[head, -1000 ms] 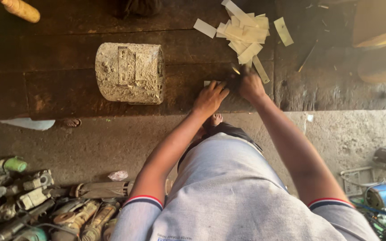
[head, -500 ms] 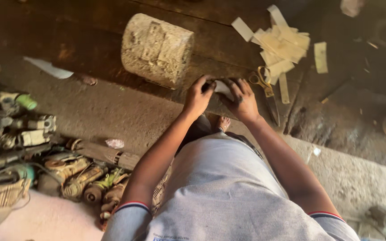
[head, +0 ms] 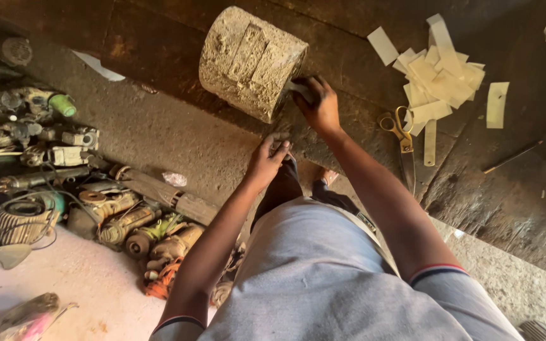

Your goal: The person cuts a large sheet of white paper into narrow strips using scissors, then repeatedly folds and inserts the strips into a cylindrical object on the workbench.

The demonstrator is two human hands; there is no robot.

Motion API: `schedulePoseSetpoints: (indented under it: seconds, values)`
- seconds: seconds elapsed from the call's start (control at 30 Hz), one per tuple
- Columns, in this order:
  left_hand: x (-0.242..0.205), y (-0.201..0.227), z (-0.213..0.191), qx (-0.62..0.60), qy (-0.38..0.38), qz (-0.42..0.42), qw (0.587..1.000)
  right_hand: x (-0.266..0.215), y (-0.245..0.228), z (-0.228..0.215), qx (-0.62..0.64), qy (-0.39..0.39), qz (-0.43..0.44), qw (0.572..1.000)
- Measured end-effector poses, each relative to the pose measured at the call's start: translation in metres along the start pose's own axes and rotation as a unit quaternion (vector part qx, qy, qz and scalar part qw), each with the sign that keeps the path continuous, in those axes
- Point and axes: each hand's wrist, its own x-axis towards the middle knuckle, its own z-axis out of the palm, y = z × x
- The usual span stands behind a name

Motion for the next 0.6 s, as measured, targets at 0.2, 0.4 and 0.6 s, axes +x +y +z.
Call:
schedulePoseSetpoints:
  seconds: [0.2, 0.4, 0.6]
  values:
    - [0.000, -0.021, -0.003, -0.152, -0.023, -0.058, 0.986, 0.006, 0.020, 0.033, 0.040, 0.024, 0.045, 0.998]
    - [0.003, 0.001, -0.029, -0.032, -0.019, -0.130, 0.991, 0.002, 0.047, 0.052, 0.022, 0.010, 0.020, 1.000]
    - [0.033, -0.007, -0.079, 0.101, 0.076, -0.183, 0.975, 0.011, 0.053, 0.058, -0.058, -0.045, 0.080, 0.994]
